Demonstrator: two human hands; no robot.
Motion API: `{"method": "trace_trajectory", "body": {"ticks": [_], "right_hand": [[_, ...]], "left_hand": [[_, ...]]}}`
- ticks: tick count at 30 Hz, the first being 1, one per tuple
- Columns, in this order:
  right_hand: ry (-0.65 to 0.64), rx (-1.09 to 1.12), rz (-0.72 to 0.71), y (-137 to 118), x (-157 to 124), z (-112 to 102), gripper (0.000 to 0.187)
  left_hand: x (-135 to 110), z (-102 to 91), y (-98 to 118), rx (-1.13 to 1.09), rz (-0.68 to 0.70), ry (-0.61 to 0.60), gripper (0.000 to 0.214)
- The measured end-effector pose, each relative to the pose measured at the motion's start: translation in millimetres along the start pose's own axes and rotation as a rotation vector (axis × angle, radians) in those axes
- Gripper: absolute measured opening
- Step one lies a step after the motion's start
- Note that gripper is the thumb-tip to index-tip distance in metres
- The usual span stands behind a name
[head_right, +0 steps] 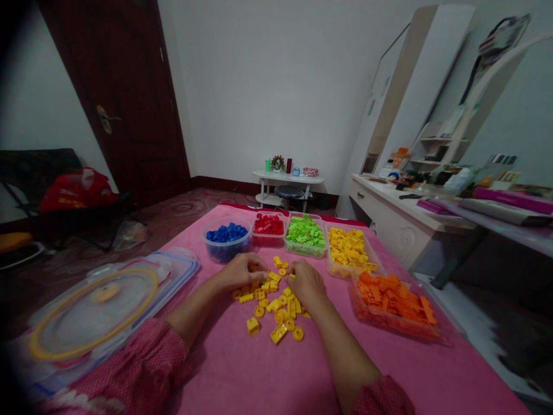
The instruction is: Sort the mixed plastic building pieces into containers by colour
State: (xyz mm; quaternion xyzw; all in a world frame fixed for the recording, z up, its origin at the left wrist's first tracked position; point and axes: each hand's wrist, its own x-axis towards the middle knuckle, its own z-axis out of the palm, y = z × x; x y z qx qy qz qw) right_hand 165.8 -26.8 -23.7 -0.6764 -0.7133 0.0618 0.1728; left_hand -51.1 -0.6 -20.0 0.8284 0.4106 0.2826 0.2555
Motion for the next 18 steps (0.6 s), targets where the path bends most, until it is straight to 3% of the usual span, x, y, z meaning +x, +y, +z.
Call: {"method": "trace_trajectory", "body": {"ticks": [5, 9, 12, 14, 18], "right_hand": [[0.030, 0.032, -0.014, 1, -3, 1, 0.013], [0.105, 0.111, -0.065, -7, -4, -6, 0.022], [0.171, 0.393, -0.213, -23, -6, -15, 0.035], [0.144, 0.575, -0.303, -35, -9, -21, 0.037], [0.141, 0.672, -0.323, -45, -12, -27, 0.027]], "left_hand": [[2, -10.9, 0, 0.141, -0.027, -0.127, 0.025], [6, -12.2, 7, 0.150, -0.011, -0.020, 0.018], [9, -10.7, 18, -0.012, -0.016, 0.029, 0.024], [11, -7.7, 26, -0.182, -0.020, 0.001, 0.032], [11, -1.0, 36, -0.361, -0.029, -0.023, 0.050]]}}
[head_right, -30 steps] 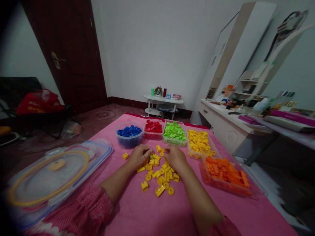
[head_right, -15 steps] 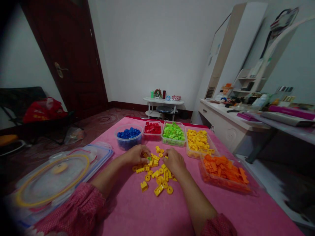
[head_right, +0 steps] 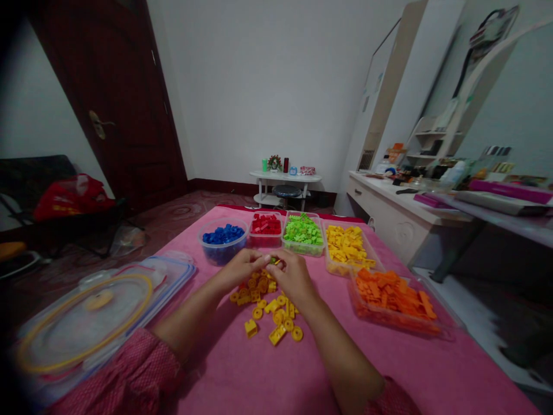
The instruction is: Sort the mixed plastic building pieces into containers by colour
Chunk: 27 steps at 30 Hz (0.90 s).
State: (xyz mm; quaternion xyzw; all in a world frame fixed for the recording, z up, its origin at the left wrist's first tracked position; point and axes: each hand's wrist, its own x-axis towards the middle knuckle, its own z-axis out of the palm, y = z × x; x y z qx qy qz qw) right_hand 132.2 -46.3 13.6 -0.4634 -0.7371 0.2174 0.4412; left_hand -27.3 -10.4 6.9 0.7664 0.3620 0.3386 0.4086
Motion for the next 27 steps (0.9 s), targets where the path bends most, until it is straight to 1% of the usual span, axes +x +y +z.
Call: {"method": "trace_trajectory", "body": {"ticks": [2, 4, 5, 7, 9, 10, 12, 14, 15, 16, 17, 18, 19, 20, 21, 23, 24, 26, 27], "right_hand": [[0.035, -0.002, 0.023, 4, 2, -3, 0.022], [0.043, -0.046, 0.073, 13, 7, -9, 0.023], [0.030, -0.101, 0.105, 19, 12, -13, 0.023], [-0.025, -0.230, 0.162, 30, 25, -23, 0.017], [-0.079, -0.322, 0.197, 38, 41, -37, 0.008], [-0.076, -0.345, 0.209, 41, 49, -44, 0.007], [-0.006, -0.383, 0.231, 45, 63, -56, 0.009], [0.168, -0.429, 0.229, 45, 72, -63, 0.025], [0.270, -0.439, 0.214, 43, 73, -63, 0.031], [0.336, -0.433, 0.188, 41, 71, -59, 0.034], [0.351, -0.414, 0.153, 38, 67, -52, 0.034], [0.316, -0.386, 0.115, 34, 61, -41, 0.030], [0.212, -0.350, 0.074, 29, 53, -29, 0.026], [0.096, -0.324, 0.034, 23, 44, -14, 0.021], [0.006, -0.307, 0.000, 17, 35, 2, 0.017], [-0.204, -0.298, -0.115, 7, 19, 32, 0.025], [-0.292, -0.314, -0.152, 2, 13, 45, 0.026], [-0.404, -0.362, -0.174, -5, 5, 63, 0.025], [-0.425, -0.384, -0.155, -7, 3, 68, 0.023]], "left_hand": [[0, -0.7, 0, 0.021, -0.013, 0.014, 0.054], [0, -7.0, -1, 0.097, -0.043, 0.057, 0.054], [0, -12.0, -1, 0.155, -0.058, 0.083, 0.052], [0, -23.9, -2, 0.289, -0.086, 0.122, 0.045], [-1, -35.9, 1, 0.396, -0.103, 0.119, 0.039], [-3, -41.0, 3, 0.443, -0.115, 0.110, 0.036], [-7, -48.8, 8, 0.549, -0.156, 0.090, 0.029], [-12, -53.3, 14, 0.687, -0.223, 0.063, 0.021], [-14, -54.6, 17, 0.750, -0.258, 0.033, 0.019], [-16, -55.3, 19, 0.798, -0.287, -0.004, 0.018], [-17, -55.7, 21, 0.833, -0.313, -0.040, 0.019], [-18, -55.8, 22, 0.861, -0.336, -0.067, 0.021], [-19, -55.8, 22, 0.887, -0.363, -0.080, 0.022], [-19, -55.9, 22, 0.913, -0.388, -0.075, 0.023], [-19, -56.0, 21, 0.935, -0.412, -0.061, 0.023], [-19, -56.5, 19, 0.961, -0.433, -0.043, 0.022], [-19, -57.0, 19, 0.967, -0.427, -0.043, 0.022], [-20, -58.1, 20, 0.988, -0.424, -0.056, 0.024], [-21, -58.6, 22, 1.004, -0.434, -0.065, 0.026]]}}
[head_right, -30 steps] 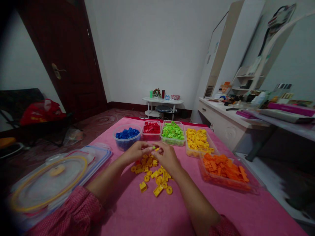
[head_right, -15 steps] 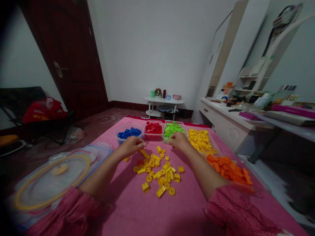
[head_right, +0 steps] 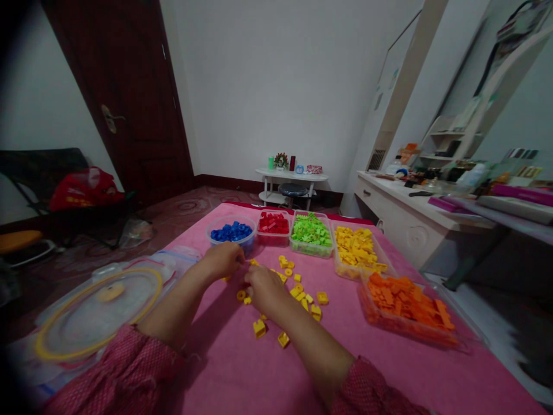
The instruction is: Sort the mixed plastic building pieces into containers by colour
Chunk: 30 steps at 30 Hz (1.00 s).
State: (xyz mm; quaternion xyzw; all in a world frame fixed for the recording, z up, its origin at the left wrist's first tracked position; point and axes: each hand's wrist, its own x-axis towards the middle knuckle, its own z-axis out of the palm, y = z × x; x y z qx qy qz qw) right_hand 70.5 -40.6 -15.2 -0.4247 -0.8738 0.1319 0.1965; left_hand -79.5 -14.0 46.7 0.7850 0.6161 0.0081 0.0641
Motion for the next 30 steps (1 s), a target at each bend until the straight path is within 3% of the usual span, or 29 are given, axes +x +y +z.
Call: {"method": "trace_trajectory", "body": {"ticks": [3, 6, 9, 14, 17, 20, 22, 25, 27, 30], "right_hand": [[0.004, -0.031, 0.076, -3, -1, -2, 0.023], [0.086, -0.048, 0.115, 2, -12, -21, 0.023], [0.200, -0.042, 0.170, 13, -32, -53, 0.021], [0.372, -0.158, 0.403, 51, -87, -118, 0.022], [0.368, -0.341, 0.568, 83, -124, -153, 0.025], [0.285, -0.473, 0.727, 104, -148, -171, 0.026], [0.295, -0.511, 0.733, 103, -150, -170, 0.027], [0.320, -0.417, 0.537, 81, -136, -149, 0.025], [0.204, -0.258, 0.376, 61, -125, -127, 0.024], [-0.005, -0.114, 0.311, 44, -112, -94, 0.039]], "left_hand": [[-6, -6.3, 2, 0.049, -0.038, -0.048, 0.029], [-11, -10.3, 5, 0.087, -0.053, -0.140, 0.032], [-12, -7.5, 5, 0.130, -0.053, -0.190, 0.029], [-9, 2.1, 7, 0.117, -0.045, -0.124, 0.029], [-8, 3.7, 15, 0.052, 0.009, -0.134, 0.025], [-5, 5.9, 25, -0.139, 0.160, -0.120, 0.025], [-3, 9.1, 30, -0.246, 0.246, -0.069, 0.028], [-1, 14.2, 34, -0.268, 0.295, -0.003, 0.030], [-1, 16.0, 34, -0.250, 0.304, -0.018, 0.030], [-3, 16.1, 33, -0.223, 0.323, -0.090, 0.034]]}}
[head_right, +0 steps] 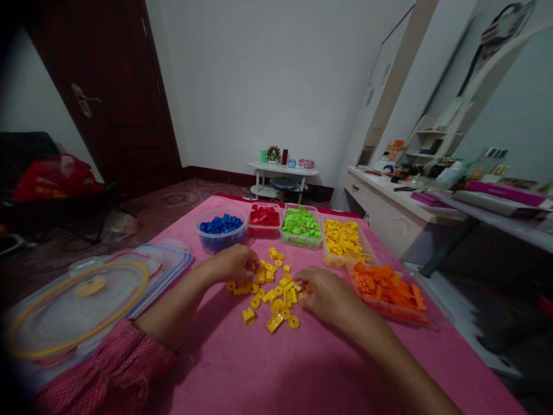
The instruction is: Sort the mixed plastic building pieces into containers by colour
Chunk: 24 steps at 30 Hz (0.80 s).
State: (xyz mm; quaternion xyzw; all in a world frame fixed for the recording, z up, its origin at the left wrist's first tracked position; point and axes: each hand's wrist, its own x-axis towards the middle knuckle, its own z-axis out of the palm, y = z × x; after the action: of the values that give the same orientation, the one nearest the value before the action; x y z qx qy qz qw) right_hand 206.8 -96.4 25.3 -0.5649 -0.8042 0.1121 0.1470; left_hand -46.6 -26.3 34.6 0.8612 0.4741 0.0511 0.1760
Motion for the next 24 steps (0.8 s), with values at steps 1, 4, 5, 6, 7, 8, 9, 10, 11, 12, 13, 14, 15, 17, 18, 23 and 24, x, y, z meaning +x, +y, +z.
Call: {"method": "trace_trajectory", "body": {"ticks": [1, 4, 5, 6, 7, 8, 9, 10, 11, 12, 13, 14, 15, 17, 18, 23, 24], "right_hand": [[-0.045, 0.011, 0.011, -3, 3, 8, 0.049], [-0.081, 0.028, 0.042, -4, 21, 23, 0.063], [-0.081, 0.050, 0.027, -3, 30, 27, 0.058], [-0.078, 0.083, 0.002, -3, 39, 30, 0.051], [-0.079, 0.120, -0.029, -4, 48, 32, 0.043], [-0.085, 0.151, -0.055, -6, 56, 35, 0.036], [-0.090, 0.171, -0.071, -8, 63, 38, 0.030], [-0.089, 0.177, -0.076, -11, 68, 42, 0.026], [-0.081, 0.174, -0.072, -14, 70, 45, 0.023], [-0.064, 0.166, -0.060, -17, 71, 48, 0.022], [-0.045, 0.160, -0.047, -19, 70, 51, 0.021], [-0.024, 0.157, -0.032, -20, 68, 53, 0.022], [-0.007, 0.158, -0.020, -21, 66, 54, 0.023], [0.005, 0.168, -0.017, -20, 61, 54, 0.024], [0.005, 0.175, -0.023, -18, 59, 53, 0.025], [-0.015, 0.160, -0.028, -13, 56, 40, 0.024], [-0.007, 0.145, -0.033, -14, 56, 37, 0.024]], "left_hand": [[-1, -0.1, 0, 0.009, 0.009, -0.031, 0.039], [-1, 0.4, 1, 0.044, 0.046, -0.121, 0.055], [-1, 1.1, 2, 0.048, 0.054, -0.140, 0.057], [0, 2.0, 2, 0.046, 0.057, -0.145, 0.058], [0, 3.2, 1, 0.035, 0.054, -0.138, 0.057], [1, 4.6, 0, 0.015, 0.048, -0.125, 0.055], [2, 6.2, -1, -0.008, 0.040, -0.108, 0.052], [3, 8.0, -3, -0.030, 0.033, -0.088, 0.047], [4, 9.8, -5, -0.046, 0.024, -0.064, 0.041], [5, 11.6, -7, -0.056, 0.017, -0.042, 0.036], [6, 13.4, -8, -0.059, 0.010, -0.021, 0.032], [7, 14.9, -9, -0.057, 0.005, -0.001, 0.031], [8, 16.2, -9, -0.052, -0.001, 0.015, 0.032], [7, 17.9, -6, -0.023, -0.013, 0.035, 0.036], [7, 18.4, -5, 0.000, -0.020, 0.046, 0.039], [6, 19.8, 2, 0.026, -0.015, 0.098, 0.038], [6, 20.0, 1, 0.002, -0.015, 0.095, 0.036]]}}
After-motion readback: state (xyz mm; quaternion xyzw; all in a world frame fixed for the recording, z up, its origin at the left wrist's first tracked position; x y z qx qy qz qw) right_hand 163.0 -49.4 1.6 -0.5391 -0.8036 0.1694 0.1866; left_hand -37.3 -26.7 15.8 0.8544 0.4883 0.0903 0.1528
